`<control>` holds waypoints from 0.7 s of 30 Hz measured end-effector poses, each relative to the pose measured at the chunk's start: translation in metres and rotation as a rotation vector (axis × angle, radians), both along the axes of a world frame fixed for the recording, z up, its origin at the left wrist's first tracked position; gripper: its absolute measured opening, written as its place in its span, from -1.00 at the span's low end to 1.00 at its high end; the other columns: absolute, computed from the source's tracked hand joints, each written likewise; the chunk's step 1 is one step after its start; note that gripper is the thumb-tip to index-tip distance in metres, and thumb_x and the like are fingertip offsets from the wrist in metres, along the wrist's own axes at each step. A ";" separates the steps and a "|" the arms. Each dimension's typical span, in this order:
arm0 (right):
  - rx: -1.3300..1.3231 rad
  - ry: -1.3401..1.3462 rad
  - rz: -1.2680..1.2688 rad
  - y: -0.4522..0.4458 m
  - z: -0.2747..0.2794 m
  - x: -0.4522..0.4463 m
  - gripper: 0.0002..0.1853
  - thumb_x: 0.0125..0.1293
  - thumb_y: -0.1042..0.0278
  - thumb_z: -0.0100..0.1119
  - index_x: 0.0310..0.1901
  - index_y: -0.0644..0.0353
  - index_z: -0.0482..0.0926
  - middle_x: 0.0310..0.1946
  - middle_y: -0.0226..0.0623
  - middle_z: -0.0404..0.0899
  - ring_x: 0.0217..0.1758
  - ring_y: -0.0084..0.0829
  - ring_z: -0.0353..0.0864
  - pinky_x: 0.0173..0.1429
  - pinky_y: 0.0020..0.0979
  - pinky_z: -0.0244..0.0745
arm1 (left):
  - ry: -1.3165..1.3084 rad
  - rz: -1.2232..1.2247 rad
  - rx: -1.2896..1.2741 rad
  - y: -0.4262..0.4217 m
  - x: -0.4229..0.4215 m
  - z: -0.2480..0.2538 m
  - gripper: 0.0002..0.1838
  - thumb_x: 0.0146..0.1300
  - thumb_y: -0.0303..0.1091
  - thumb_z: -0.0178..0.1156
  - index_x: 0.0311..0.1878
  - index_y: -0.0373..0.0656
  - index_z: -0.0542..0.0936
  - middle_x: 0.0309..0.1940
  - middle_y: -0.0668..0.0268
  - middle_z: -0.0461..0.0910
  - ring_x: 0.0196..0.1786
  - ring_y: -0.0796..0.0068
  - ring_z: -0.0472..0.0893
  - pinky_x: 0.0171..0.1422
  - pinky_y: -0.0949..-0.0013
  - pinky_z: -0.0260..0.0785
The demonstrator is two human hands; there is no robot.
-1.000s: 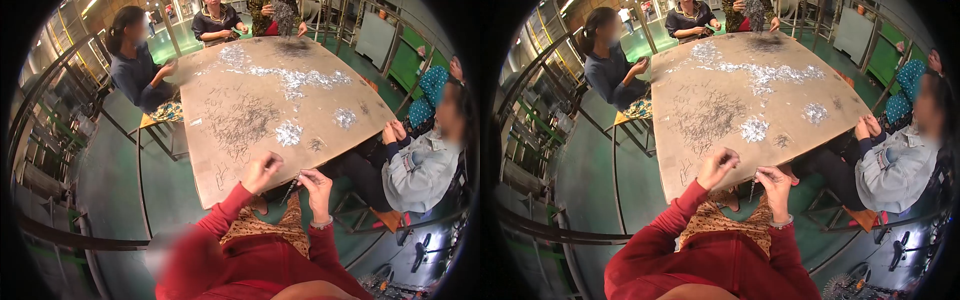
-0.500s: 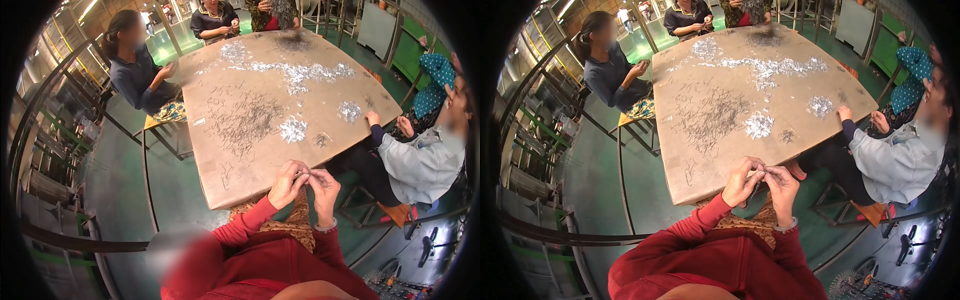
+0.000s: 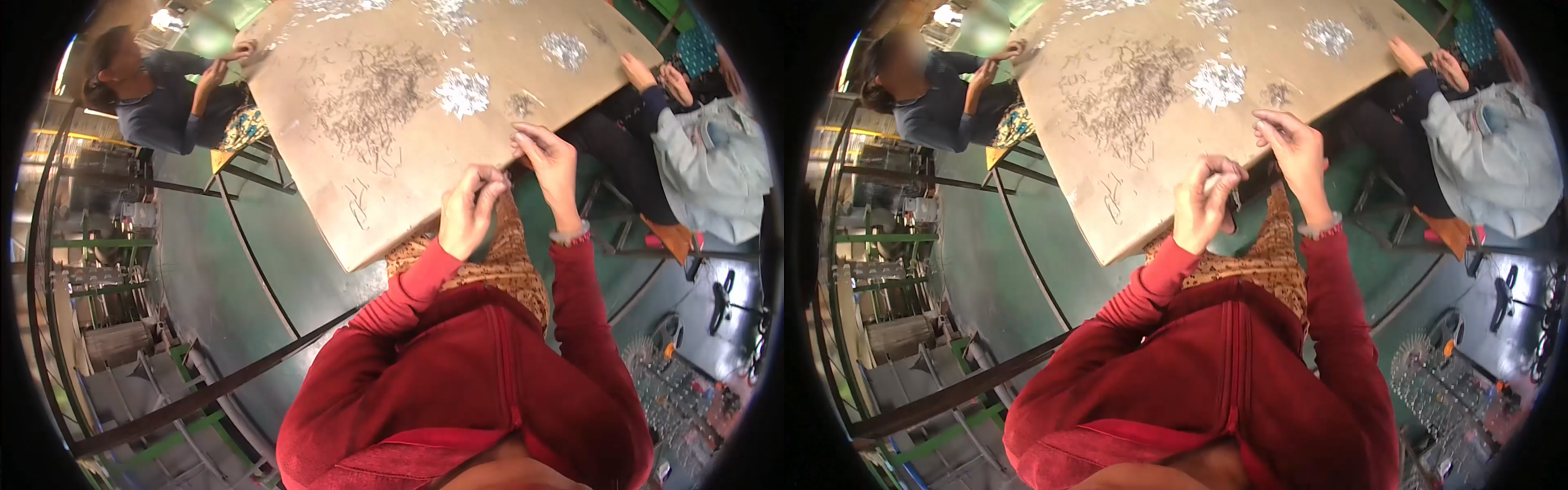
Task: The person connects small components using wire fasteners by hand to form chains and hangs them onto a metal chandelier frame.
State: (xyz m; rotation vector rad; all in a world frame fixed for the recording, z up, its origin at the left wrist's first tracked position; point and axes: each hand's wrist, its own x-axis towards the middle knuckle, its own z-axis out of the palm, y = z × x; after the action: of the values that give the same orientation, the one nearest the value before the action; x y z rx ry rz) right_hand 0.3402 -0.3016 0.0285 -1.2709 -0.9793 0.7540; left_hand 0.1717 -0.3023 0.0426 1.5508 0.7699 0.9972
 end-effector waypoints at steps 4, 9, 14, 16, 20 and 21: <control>0.073 -0.569 0.003 0.099 -0.057 0.016 -0.81 0.19 0.51 0.15 -0.17 0.36 0.61 -0.34 -0.07 0.63 -0.30 -0.25 0.62 -0.16 -0.38 0.49 | 0.041 0.009 0.126 -0.001 -0.001 -0.008 -0.95 0.25 -0.50 0.09 -0.25 -0.26 0.46 -0.36 0.20 0.57 -0.26 0.35 0.61 -0.14 0.38 0.43; 0.257 -1.089 0.004 0.157 -0.128 0.036 -0.82 0.11 0.55 0.07 -0.26 0.33 0.61 -0.30 0.03 0.57 -0.18 0.05 0.53 -0.14 -0.11 0.42 | 0.076 0.011 0.176 -0.001 -0.010 -0.003 -0.93 0.26 -0.48 0.12 -0.24 -0.26 0.48 -0.34 0.26 0.58 -0.24 0.45 0.59 -0.11 0.43 0.42; 0.023 -1.107 0.109 0.149 -0.088 0.027 -0.86 0.02 0.66 0.08 -0.34 0.35 0.56 -0.34 0.10 0.53 -0.20 0.10 0.53 -0.09 -0.15 0.45 | 0.069 -0.003 0.183 0.004 -0.015 -0.002 -0.92 0.24 -0.51 0.12 -0.21 -0.27 0.48 -0.31 0.24 0.58 -0.21 0.41 0.60 -0.11 0.42 0.43; 0.072 -0.908 0.100 0.142 -0.080 0.032 -0.76 -0.02 0.69 0.07 -0.26 0.35 0.59 -0.30 0.13 0.53 -0.19 0.11 0.53 -0.11 -0.18 0.46 | 0.077 -0.004 0.196 0.005 -0.015 -0.002 -0.91 0.24 -0.52 0.12 -0.20 -0.27 0.47 -0.31 0.23 0.58 -0.20 0.41 0.61 -0.11 0.42 0.43; -0.156 0.160 0.163 0.084 -0.039 0.013 -0.79 0.16 0.61 0.15 -0.14 0.46 0.54 -0.36 -0.15 0.61 -0.28 -0.32 0.64 -0.19 -0.39 0.58 | 0.050 0.007 0.235 0.010 -0.014 -0.011 -0.90 0.25 -0.52 0.11 -0.19 -0.27 0.46 -0.32 0.23 0.59 -0.22 0.41 0.61 -0.11 0.41 0.44; -0.117 0.201 0.181 0.067 -0.028 0.007 -0.80 0.17 0.62 0.14 -0.15 0.47 0.53 -0.36 -0.17 0.60 -0.27 -0.35 0.63 -0.18 -0.41 0.59 | 0.035 0.005 0.217 0.010 -0.013 -0.012 -0.90 0.25 -0.51 0.11 -0.19 -0.28 0.46 -0.33 0.23 0.59 -0.22 0.41 0.61 -0.11 0.40 0.44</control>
State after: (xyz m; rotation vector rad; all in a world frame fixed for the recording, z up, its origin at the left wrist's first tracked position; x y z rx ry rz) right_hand 0.3471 -0.2342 0.0002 -1.1900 -0.9039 1.0718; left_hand 0.1587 -0.2923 0.0306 1.7567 0.7080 1.0883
